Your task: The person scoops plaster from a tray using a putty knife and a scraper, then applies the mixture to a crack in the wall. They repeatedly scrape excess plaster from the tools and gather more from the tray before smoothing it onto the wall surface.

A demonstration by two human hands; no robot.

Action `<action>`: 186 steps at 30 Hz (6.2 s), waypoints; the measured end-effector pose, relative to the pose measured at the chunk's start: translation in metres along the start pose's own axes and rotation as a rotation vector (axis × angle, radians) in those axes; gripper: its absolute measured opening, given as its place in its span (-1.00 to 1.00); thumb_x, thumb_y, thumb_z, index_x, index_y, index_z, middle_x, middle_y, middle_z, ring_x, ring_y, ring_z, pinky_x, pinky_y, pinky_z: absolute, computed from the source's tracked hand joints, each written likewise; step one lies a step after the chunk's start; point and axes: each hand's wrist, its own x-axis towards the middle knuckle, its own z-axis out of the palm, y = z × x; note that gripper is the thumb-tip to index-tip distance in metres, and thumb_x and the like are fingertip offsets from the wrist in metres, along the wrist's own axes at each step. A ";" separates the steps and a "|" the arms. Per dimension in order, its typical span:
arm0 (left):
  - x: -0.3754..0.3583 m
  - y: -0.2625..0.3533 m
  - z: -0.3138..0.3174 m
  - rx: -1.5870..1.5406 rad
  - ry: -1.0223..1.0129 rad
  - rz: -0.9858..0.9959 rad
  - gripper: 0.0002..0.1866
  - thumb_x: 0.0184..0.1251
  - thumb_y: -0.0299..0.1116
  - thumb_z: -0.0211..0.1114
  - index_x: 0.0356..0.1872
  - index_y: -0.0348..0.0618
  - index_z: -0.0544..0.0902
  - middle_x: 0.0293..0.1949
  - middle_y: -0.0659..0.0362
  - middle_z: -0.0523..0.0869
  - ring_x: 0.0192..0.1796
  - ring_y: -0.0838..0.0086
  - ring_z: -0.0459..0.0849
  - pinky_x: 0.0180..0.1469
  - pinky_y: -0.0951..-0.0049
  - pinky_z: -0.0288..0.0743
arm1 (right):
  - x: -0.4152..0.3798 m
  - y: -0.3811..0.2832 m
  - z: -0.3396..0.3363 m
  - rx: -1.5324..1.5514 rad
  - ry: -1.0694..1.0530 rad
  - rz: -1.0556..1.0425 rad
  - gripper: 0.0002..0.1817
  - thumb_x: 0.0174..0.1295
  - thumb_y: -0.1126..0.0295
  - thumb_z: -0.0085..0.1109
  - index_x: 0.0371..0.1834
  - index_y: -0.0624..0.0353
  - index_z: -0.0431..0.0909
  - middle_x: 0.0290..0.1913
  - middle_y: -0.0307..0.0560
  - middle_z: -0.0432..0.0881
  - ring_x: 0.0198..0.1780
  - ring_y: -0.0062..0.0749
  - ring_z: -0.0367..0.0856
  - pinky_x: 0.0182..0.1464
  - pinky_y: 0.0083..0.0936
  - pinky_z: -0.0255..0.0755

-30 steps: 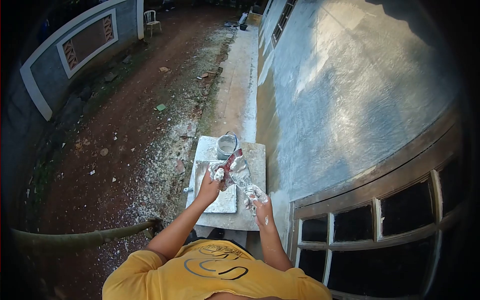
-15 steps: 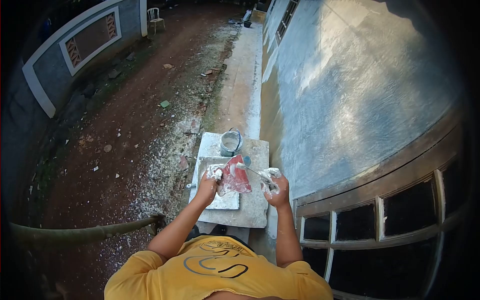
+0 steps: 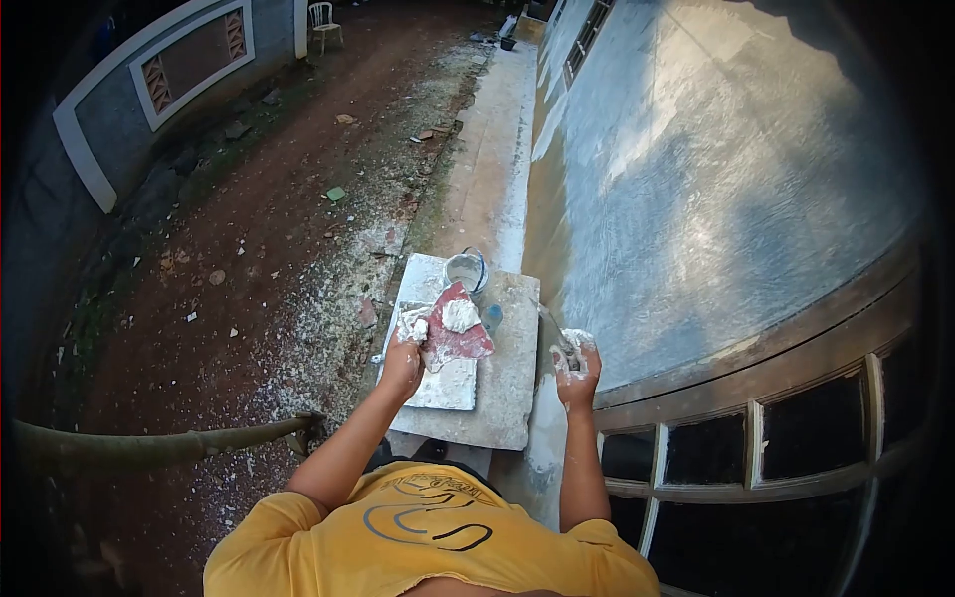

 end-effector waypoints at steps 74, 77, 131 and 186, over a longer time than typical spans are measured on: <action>0.013 -0.035 0.009 0.091 0.089 0.018 -0.56 0.16 -0.72 -0.17 0.09 -0.22 0.37 -0.02 0.12 0.54 -0.01 0.40 0.54 0.05 0.40 0.43 | 0.078 -0.085 0.008 -0.573 -0.579 -0.311 -0.91 -0.03 0.42 0.12 -0.51 -0.04 0.63 -0.49 -0.30 0.56 -0.32 -0.42 0.52 -0.30 -0.45 0.33; 0.017 -0.038 0.003 0.125 0.079 0.032 -0.58 0.19 -0.70 -0.15 0.08 -0.22 0.38 -0.02 0.12 0.54 -0.01 0.41 0.54 0.07 0.41 0.42 | 0.079 -0.084 0.003 -0.557 -0.524 -0.286 -0.90 -0.04 0.42 0.13 -0.49 -0.04 0.64 -0.50 -0.30 0.55 -0.32 -0.41 0.52 -0.30 -0.45 0.33; 0.009 -0.044 0.040 0.128 0.066 -0.007 -0.63 0.25 -0.67 -0.10 0.08 -0.21 0.38 -0.05 0.16 0.55 -0.05 0.48 0.53 0.04 0.44 0.41 | 0.097 -0.068 0.008 -0.505 -0.489 -0.285 -0.86 -0.07 0.49 0.11 -0.50 -0.02 0.64 -0.51 -0.28 0.57 -0.34 -0.35 0.51 -0.33 -0.39 0.32; 0.044 -0.042 0.011 0.116 0.081 -0.074 -0.62 0.23 -0.70 -0.16 0.03 -0.23 0.44 -0.10 0.11 0.57 -0.07 0.37 0.57 0.02 0.36 0.48 | 0.097 -0.069 0.044 -0.541 -0.526 -0.263 -0.87 -0.08 0.48 0.11 -0.51 -0.03 0.64 -0.52 -0.28 0.57 -0.35 -0.37 0.52 -0.32 -0.41 0.33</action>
